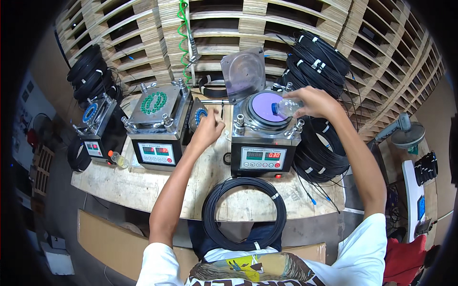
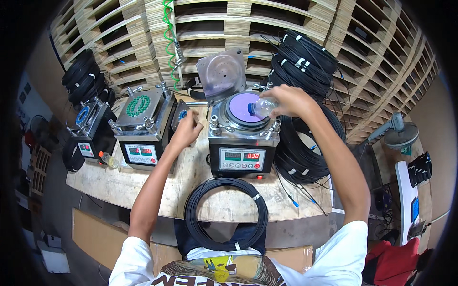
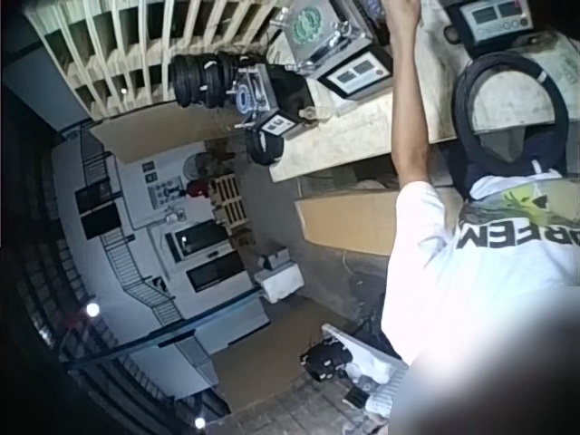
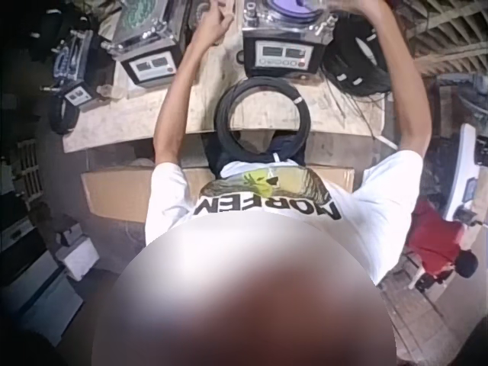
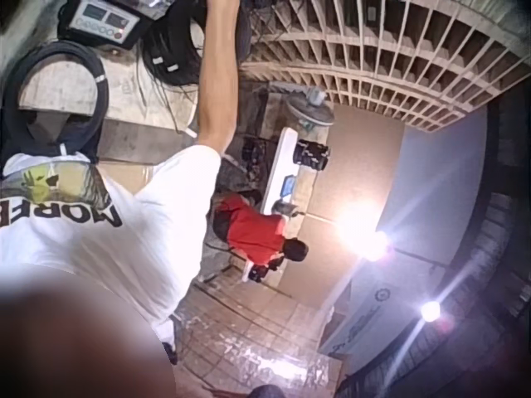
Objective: Assembling and testing coils of black cable using industrial machines at a workbench.
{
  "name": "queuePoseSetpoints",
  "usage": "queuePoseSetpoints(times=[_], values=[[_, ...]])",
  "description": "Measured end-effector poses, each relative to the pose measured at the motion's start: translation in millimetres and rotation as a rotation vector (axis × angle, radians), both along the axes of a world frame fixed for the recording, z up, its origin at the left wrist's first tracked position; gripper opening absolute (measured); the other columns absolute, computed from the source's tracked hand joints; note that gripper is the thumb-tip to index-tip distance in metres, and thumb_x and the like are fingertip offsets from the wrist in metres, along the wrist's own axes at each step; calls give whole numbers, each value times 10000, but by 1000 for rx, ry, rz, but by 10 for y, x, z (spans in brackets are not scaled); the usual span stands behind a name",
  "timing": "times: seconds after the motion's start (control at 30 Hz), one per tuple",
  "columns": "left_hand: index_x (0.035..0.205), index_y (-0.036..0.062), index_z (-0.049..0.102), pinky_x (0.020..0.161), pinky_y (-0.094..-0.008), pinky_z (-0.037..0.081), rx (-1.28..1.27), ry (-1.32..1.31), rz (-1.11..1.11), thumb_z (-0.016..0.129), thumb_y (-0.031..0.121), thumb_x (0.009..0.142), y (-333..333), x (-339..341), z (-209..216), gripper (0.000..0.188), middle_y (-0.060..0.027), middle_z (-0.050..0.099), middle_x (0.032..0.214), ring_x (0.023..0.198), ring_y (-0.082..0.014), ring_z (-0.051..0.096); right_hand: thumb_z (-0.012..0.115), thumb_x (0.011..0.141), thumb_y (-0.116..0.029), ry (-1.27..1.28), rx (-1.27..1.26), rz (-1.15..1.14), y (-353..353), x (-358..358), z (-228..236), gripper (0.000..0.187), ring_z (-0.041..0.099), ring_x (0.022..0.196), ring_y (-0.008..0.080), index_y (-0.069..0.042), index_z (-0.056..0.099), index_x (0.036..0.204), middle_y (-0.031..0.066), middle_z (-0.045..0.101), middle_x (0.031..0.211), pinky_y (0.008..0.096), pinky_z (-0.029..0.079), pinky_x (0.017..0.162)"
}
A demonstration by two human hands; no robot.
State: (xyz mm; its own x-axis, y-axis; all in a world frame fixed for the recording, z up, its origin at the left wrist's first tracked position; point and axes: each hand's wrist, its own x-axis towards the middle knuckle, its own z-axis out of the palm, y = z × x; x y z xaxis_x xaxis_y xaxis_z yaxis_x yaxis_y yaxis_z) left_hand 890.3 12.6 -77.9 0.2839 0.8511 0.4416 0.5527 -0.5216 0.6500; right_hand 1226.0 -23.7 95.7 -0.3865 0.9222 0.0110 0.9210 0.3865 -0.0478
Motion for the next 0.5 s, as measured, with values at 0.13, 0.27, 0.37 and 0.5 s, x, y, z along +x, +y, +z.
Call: queuePoseSetpoints(times=[0.13, 0.27, 0.37, 0.5], values=[[1223, -54, 436, 720, -574, 519, -38, 351, 120, 632, 37, 901, -152, -225, -185, 388, -311, 656, 828, 847, -499, 655, 889, 694, -214, 303, -91, -74, -81, 145, -111, 724, 674, 1136, 341, -165, 628, 1368, 188, 714, 1183, 436, 534, 959], [1192, -71, 435, 726, -590, 529, 90, 383, 134, 582, 34, 936, -223, -312, -447, 313, -333, 659, 911, 854, -532, 649, 891, 687, -172, 517, -19, -24, -201, 277, -176, 730, 681, 1141, 321, -84, 622, 1360, 199, 707, 1202, 400, 526, 982], [1159, -109, 414, 744, -594, 531, -215, 456, 141, 609, 22, 903, -303, -250, -391, 347, -337, 658, 939, 860, -539, 647, 869, 710, -108, 585, 10, -49, -293, 278, -182, 709, 681, 1127, 220, -35, 607, 1365, 181, 706, 1229, 367, 522, 984], [1198, -80, 396, 749, -592, 525, -123, 549, 72, 628, 43, 904, -166, -479, -786, 395, -333, 657, 926, 858, -546, 644, 865, 737, -135, 622, 79, -53, -350, 245, -159, 692, 667, 1141, 223, -41, 603, 1371, 171, 699, 1242, 361, 514, 992]])
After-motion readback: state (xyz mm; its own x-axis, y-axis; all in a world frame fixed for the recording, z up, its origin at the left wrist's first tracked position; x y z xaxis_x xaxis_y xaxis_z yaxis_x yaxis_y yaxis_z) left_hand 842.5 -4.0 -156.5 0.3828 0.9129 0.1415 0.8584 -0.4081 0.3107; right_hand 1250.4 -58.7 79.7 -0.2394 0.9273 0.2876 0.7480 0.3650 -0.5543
